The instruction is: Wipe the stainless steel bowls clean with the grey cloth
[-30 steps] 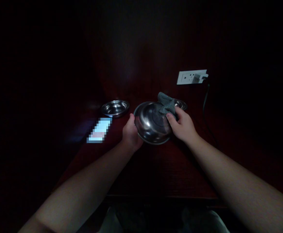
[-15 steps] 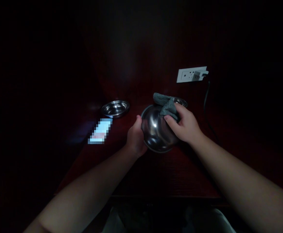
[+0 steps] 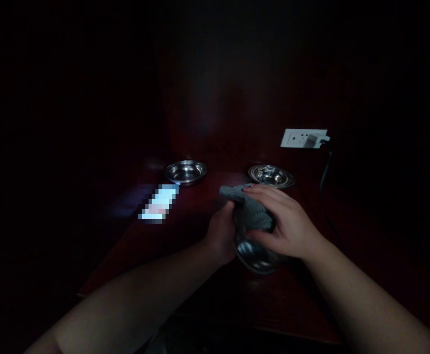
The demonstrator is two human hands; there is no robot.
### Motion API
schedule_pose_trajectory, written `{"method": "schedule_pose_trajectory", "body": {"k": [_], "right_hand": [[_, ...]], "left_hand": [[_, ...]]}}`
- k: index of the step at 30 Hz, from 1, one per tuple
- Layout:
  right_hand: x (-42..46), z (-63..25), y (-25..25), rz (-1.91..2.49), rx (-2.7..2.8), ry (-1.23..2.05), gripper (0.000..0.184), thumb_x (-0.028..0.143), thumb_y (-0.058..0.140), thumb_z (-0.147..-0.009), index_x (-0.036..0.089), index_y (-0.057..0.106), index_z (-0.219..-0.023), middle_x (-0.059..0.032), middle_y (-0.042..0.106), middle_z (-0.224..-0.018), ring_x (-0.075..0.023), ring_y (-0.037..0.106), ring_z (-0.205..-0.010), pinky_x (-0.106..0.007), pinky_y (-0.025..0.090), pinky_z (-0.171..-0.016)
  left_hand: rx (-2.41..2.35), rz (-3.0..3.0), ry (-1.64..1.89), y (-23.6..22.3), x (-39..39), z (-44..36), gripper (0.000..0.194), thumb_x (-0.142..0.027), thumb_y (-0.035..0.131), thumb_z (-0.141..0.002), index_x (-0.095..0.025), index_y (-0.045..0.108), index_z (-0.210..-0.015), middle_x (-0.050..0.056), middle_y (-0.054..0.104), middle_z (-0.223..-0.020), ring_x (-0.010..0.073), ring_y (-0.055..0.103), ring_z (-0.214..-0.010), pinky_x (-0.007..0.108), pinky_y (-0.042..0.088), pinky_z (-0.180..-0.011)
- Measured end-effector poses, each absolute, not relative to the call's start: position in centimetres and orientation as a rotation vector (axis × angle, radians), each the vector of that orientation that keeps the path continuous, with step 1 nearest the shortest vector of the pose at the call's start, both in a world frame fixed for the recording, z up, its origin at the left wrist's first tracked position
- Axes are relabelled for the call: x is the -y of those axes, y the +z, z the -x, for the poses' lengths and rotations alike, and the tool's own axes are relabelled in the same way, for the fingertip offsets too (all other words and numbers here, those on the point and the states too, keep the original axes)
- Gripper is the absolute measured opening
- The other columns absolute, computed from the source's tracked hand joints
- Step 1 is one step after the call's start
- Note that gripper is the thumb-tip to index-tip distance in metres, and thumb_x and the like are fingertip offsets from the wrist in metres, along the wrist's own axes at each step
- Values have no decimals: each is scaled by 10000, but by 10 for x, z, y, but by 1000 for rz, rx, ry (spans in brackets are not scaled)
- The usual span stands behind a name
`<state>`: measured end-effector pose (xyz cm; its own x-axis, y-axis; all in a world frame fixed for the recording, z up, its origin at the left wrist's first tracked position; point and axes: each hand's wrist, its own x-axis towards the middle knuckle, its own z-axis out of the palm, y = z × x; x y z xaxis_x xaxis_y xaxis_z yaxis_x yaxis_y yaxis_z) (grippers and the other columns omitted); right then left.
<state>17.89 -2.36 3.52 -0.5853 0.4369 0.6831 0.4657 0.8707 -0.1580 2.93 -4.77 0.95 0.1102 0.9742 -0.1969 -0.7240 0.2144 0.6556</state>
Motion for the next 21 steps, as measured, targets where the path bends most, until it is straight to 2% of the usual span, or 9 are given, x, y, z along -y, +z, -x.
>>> {"method": "schedule_pose_trajectory", "body": {"k": [6,11,14,18,21], "right_hand": [[32,-172,36,609,2401,-116,638,454,690,-734,168,535,-1283,-122,572,-1337,-305,486,-1274,-526,354,-1103],[37,-165,34,613,2433,-164,498,313,614,-808,155,556,-1277,-113,546,-1378,-299,413,-1344,-547,335,-1120],[39,-158,31,573,2445,-197,451,245,575,-831,146,563,-1271,-104,507,-1419,-295,351,-1387,-543,345,-1121],[38,-152,26,543,2460,-205,453,217,574,-840,149,560,-1288,-90,475,-1449,-294,305,-1411,-529,375,-1111],[35,-152,24,527,2477,-199,456,202,588,-834,167,566,-1288,-84,464,-1458,-296,310,-1407,-534,377,-1110]], "left_hand": [[-686,-421,1345,13,48,-32,221,-260,528,-821,-129,695,-884,75,712,-832,194,661,-824,325,486,-829],[-559,-414,1330,18,47,-28,242,-252,498,-832,-124,698,-875,92,716,-862,208,668,-887,327,472,-892],[-470,-375,1313,21,44,-20,342,-300,412,-893,-109,696,-891,105,719,-889,211,672,-931,327,457,-942],[-389,-349,1257,22,35,-8,620,-563,321,-905,-65,686,-964,161,713,-970,264,661,-1013,366,440,-996],[-444,-308,1297,23,22,0,660,-558,262,-916,-44,653,-1053,196,697,-1028,301,641,-1065,427,453,-988]]}}
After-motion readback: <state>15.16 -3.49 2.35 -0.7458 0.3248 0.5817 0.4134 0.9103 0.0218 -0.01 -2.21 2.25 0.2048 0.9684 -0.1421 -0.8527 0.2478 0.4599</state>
